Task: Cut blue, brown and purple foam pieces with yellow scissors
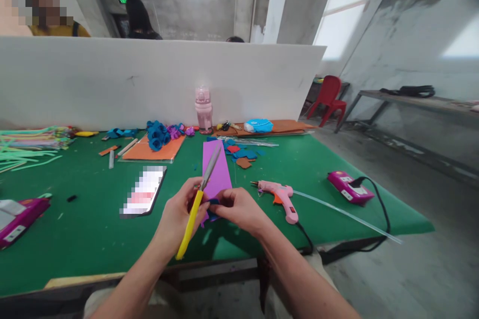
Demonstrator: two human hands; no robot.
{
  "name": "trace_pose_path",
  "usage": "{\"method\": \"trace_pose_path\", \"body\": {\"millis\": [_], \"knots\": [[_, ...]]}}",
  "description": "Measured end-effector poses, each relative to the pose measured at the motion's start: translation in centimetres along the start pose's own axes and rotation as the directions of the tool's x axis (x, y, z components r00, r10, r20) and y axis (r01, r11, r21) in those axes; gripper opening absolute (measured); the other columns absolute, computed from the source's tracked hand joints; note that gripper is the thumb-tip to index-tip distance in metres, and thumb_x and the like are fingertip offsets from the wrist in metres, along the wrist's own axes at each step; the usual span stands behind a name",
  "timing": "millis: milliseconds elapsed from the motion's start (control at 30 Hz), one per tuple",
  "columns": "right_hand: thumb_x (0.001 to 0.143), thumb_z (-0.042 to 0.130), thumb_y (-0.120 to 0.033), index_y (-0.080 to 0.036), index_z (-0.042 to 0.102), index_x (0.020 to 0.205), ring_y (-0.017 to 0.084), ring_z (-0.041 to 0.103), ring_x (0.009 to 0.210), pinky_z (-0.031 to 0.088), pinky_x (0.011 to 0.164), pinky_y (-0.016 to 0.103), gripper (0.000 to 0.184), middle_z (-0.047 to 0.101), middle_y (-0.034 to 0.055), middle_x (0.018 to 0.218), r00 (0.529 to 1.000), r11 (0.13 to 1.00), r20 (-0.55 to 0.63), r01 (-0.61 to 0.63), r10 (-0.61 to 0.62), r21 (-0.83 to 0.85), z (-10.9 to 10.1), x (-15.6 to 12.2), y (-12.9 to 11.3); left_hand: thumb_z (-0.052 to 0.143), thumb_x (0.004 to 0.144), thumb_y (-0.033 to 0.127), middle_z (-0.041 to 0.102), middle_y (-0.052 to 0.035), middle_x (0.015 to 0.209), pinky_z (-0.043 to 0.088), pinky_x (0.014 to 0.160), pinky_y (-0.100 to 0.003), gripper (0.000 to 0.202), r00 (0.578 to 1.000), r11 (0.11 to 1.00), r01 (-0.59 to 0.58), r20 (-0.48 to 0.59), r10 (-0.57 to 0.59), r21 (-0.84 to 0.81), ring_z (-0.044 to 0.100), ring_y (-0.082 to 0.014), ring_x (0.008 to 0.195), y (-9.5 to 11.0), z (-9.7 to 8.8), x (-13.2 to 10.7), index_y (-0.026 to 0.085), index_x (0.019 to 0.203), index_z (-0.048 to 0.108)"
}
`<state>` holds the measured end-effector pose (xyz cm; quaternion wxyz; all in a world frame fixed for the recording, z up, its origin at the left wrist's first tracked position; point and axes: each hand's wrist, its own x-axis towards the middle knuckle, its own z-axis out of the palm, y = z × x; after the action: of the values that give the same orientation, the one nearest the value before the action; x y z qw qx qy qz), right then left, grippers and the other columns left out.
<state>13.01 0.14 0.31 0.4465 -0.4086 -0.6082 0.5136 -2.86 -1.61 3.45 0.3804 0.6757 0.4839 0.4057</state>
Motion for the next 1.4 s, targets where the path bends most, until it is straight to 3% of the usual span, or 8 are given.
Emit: {"method": "trace_pose_path", "body": {"millis": [167,333,400,567,733,800,1067,1400], "knots": [[0.061,0.075,-0.028,-0.017,0.069,0.074,0.01,0.054,0.058,0.041,0.056,0.022,0.018,0.064,-0.0024,0.065,0.997,0.944,-0.033,-0.052,0.066,0.325,0.7,0.1,-1.0,0.062,0.073,0.028,0.055,0.0036,0.076,0.048,0.06,-0.021,0.044,0.983,0.993,0.002,-0.181,-0.024,-0.117,0.057,-0.0103,0.067,0.3,0.7,0.1,0.023,0.114,0.046],[0.061,0.077,-0.028,-0.017,0.069,0.068,0.009,0.053,0.056,0.04,0.056,0.021,0.015,0.064,-0.0025,0.062,0.977,0.891,-0.179,-0.022,0.115,0.453,1.7,0.0,-1.1,0.061,0.075,0.029,0.055,0.0026,0.077,0.049,0.061,-0.022,0.043,0.975,0.989,-0.002,-0.22,-0.031,-0.15,0.057,-0.0107,0.067,0.0,1.4,0.2,0.021,0.114,0.044],[0.06,0.077,-0.027,-0.017,0.069,0.065,0.009,0.052,0.055,0.04,0.057,0.022,0.014,0.064,-0.0028,0.06,0.966,0.87,-0.221,-0.009,0.135,0.492,1.5,0.1,-1.0,0.055,0.079,0.029,0.055,0.002,0.08,0.049,0.063,-0.024,0.041,0.985,0.997,-0.012,-0.17,-0.002,-0.082,0.058,-0.0113,0.068,-0.1,1.1,0.1,0.022,0.117,0.041],[0.056,0.082,-0.024,-0.017,0.07,0.07,0.008,0.056,0.058,0.042,0.058,0.02,0.02,0.067,-0.0028,0.065,0.944,0.743,-0.264,0.03,0.199,0.668,-0.8,0.7,-0.9,0.036,0.089,0.026,0.058,-0.0006,0.088,0.048,0.069,-0.028,0.037,0.993,0.965,-0.06,0.118,0.031,0.255,0.059,-0.0149,0.077,0.4,-0.5,-1.1,0.027,0.126,0.033],[0.052,0.084,-0.024,-0.018,0.068,0.067,0.007,0.056,0.056,0.041,0.055,0.018,0.022,0.067,-0.0035,0.063,0.945,0.635,-0.226,0.026,0.235,0.772,-1.8,1.0,-1.0,0.03,0.089,0.023,0.056,-0.0133,0.114,0.044,0.083,-0.04,0.04,0.981,0.761,-0.09,0.188,-0.043,0.643,0.057,-0.0256,0.1,1.3,-0.9,-1.7,0.02,0.129,0.033],[0.051,0.084,-0.024,-0.019,0.067,0.067,0.007,0.056,0.055,0.042,0.054,0.019,0.023,0.066,-0.0038,0.062,0.943,0.622,-0.228,0.029,0.242,0.782,-1.6,1.0,-1.0,0.028,0.089,0.019,0.057,-0.0146,0.113,0.045,0.08,-0.038,0.041,0.969,0.695,-0.095,0.225,-0.098,0.713,0.059,-0.026,0.096,1.3,-0.6,-1.6,0.018,0.13,0.032],[0.055,0.083,-0.024,-0.017,0.066,0.068,0.006,0.053,0.055,0.04,0.053,0.018,0.022,0.063,-0.0042,0.062,0.96,0.662,-0.214,0.043,0.18,0.748,-1.1,1.1,-0.8,0.032,0.085,0.012,0.063,-0.0108,0.097,0.044,0.064,-0.033,0.041,0.955,0.572,-0.136,0.261,-0.141,0.809,0.064,-0.0256,0.078,1.4,0.1,-1.4,0.018,0.126,0.033],[0.058,0.081,-0.025,-0.016,0.067,0.067,0.006,0.054,0.057,0.038,0.052,0.017,0.019,0.064,-0.0027,0.062,0.961,0.73,-0.219,0.029,0.167,0.683,-1.6,0.9,-1.0,0.032,0.086,0.014,0.063,-0.0063,0.083,0.034,0.054,-0.026,0.03,0.944,0.645,-0.177,0.313,-0.102,0.743,0.059,-0.0195,0.062,1.2,-0.1,-1.5,0.019,0.114,0.039]]}}
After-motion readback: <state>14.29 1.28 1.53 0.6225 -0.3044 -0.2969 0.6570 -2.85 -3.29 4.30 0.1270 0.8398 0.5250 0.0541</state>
